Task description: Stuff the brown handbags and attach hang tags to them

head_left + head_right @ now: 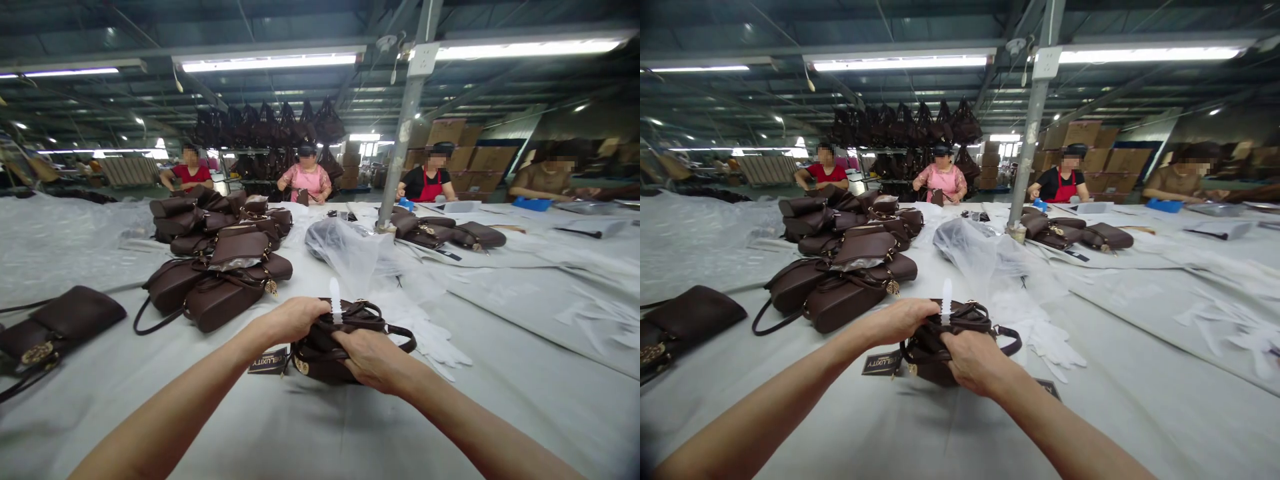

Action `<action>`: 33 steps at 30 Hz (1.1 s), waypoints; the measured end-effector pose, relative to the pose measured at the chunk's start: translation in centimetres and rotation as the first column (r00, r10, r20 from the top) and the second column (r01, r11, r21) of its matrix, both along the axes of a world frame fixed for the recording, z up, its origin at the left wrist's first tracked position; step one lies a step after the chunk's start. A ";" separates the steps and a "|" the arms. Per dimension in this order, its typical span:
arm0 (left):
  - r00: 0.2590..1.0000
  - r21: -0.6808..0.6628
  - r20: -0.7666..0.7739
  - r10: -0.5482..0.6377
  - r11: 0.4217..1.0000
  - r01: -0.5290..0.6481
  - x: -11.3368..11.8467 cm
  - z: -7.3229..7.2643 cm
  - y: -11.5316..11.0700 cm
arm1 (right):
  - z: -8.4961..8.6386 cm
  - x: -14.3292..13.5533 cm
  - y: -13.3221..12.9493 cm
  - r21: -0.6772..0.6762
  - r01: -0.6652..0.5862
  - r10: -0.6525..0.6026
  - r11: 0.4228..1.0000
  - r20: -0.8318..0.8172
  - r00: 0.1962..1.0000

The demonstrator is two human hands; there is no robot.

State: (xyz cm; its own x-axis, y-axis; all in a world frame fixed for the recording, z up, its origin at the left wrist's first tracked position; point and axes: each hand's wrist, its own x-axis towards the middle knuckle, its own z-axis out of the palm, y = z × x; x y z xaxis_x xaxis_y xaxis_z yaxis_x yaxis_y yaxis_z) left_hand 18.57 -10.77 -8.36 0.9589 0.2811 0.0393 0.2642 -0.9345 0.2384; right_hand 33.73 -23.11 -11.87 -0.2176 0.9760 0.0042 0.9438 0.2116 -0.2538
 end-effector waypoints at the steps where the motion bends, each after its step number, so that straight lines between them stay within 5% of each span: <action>1: 0.998 0.017 -0.061 -0.004 1.000 0.005 0.3 0.4 -0.1 | 0.1 -0.2 0.0 -0.014 0.021 -0.020 1.000 0.033 0.999; 4: 0.973 0.081 -0.225 0.044 0.996 -0.026 1.8 1.7 -1.1 | 0.5 -0.7 0.1 -0.015 0.030 -0.029 0.999 0.063 0.998; 8: 0.986 0.056 -0.098 0.132 0.990 -0.127 4.3 2.4 -2.3 | 1.0 -0.9 0.3 -0.051 0.018 -0.011 0.999 0.126 0.992; 15: 0.997 -0.295 0.073 0.020 0.955 0.003 4.3 -0.1 -0.5 | 0.8 -0.4 0.1 -0.001 0.031 -0.030 1.000 0.114 0.993; 19: 0.972 -0.554 0.231 -0.036 0.817 0.162 3.5 -0.8 0.7 | 0.3 -0.2 -0.1 0.045 0.050 -0.056 0.998 0.137 0.989; 22: 0.975 -0.683 0.201 -0.096 0.700 0.209 3.3 -0.5 1.0 | 0.1 -0.4 -0.1 0.076 0.077 -0.088 0.994 0.151 0.985; 28: 0.995 -0.339 -0.004 -0.099 0.936 0.092 3.8 -0.1 0.6 | -0.3 -0.1 0.1 -0.032 0.072 -0.064 0.997 0.206 0.977; 33: 0.974 -0.074 -0.224 -0.023 0.997 0.007 4.5 -0.7 -0.6 | -0.6 0.1 0.1 0.013 0.052 -0.053 0.999 0.213 0.976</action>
State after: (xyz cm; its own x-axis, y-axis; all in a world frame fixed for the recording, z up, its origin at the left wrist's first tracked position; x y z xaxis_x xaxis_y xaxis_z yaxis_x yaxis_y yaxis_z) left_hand 23.08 -11.35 -9.03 0.9450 0.2608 -0.1974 0.3047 -0.9212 0.2419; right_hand 33.85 -22.98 -12.43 -0.1626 0.9862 -0.0300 0.9859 0.1613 -0.0442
